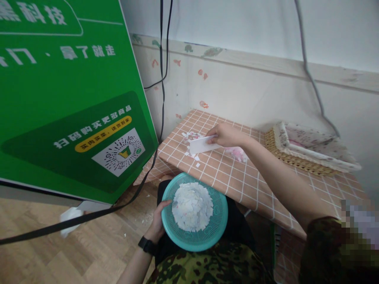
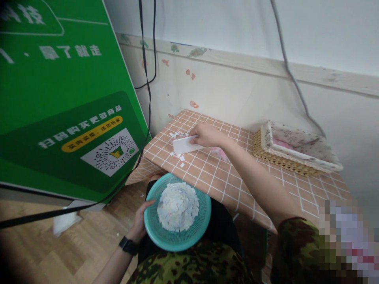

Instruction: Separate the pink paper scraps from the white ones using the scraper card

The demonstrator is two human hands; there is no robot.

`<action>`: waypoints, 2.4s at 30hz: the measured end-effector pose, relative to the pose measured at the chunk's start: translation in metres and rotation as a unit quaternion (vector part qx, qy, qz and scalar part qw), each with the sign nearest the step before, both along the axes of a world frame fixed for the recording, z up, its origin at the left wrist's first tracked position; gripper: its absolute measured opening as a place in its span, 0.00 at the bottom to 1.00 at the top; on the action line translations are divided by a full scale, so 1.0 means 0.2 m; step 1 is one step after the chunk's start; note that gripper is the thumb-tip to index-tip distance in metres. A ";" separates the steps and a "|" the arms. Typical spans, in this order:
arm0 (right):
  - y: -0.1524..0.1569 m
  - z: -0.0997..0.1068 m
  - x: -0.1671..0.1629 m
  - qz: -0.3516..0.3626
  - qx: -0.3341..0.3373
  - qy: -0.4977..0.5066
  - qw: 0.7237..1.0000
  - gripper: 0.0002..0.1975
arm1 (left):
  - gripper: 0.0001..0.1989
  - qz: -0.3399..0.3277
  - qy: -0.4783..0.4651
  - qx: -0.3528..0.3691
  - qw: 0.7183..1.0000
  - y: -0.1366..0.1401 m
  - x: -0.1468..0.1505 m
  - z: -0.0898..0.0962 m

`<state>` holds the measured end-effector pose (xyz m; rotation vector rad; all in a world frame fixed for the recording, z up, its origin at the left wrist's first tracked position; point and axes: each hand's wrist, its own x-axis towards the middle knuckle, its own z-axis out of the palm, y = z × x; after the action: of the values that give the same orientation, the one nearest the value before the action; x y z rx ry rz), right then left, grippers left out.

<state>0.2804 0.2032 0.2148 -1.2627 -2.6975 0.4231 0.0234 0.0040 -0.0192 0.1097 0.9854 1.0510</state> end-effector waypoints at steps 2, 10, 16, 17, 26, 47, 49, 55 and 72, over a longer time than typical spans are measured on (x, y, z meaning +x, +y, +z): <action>-0.01 0.03 0.01 -0.002 0.012 -0.020 1.000 0.07 | 0.10 0.001 0.001 0.004 1.000 0.00 0.00 0.00; -0.06 0.06 0.05 -0.022 0.027 -0.015 0.999 0.07 | 0.11 -0.001 0.000 0.008 1.000 0.00 0.00 -0.01; -0.28 -0.03 0.15 -0.061 0.023 0.023 0.998 0.09 | 0.09 0.007 -0.002 -0.005 1.000 0.00 0.00 0.02; -0.33 -0.04 0.16 -0.077 0.028 0.030 0.996 0.10 | 0.08 0.014 -0.002 -0.004 1.000 0.00 0.00 0.03; -0.64 -0.25 0.15 -0.173 0.126 0.028 0.976 0.13 | 0.04 0.029 0.023 -0.031 0.999 0.00 -0.02 0.15; -0.53 -0.21 -0.04 -0.143 0.143 0.035 0.979 0.13 | 0.05 0.044 0.032 0.011 0.998 0.05 -0.12 0.33; -0.48 -0.19 -0.06 -0.128 0.141 0.008 0.982 0.13 | 0.06 0.038 0.028 0.013 0.999 0.05 -0.13 0.32; -0.38 -0.14 -0.07 -0.136 0.151 -0.041 0.978 0.12 | 0.04 0.044 0.026 0.013 0.999 0.05 -0.16 0.29; -0.31 -0.02 -0.13 -0.058 0.140 -0.096 0.984 0.09 | 0.05 0.038 0.015 0.000 0.999 0.04 -0.16 0.27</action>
<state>0.2552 0.1414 0.2099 -1.4293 -2.6905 -0.0962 -0.0091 0.0126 0.0349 0.0898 1.0233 1.1218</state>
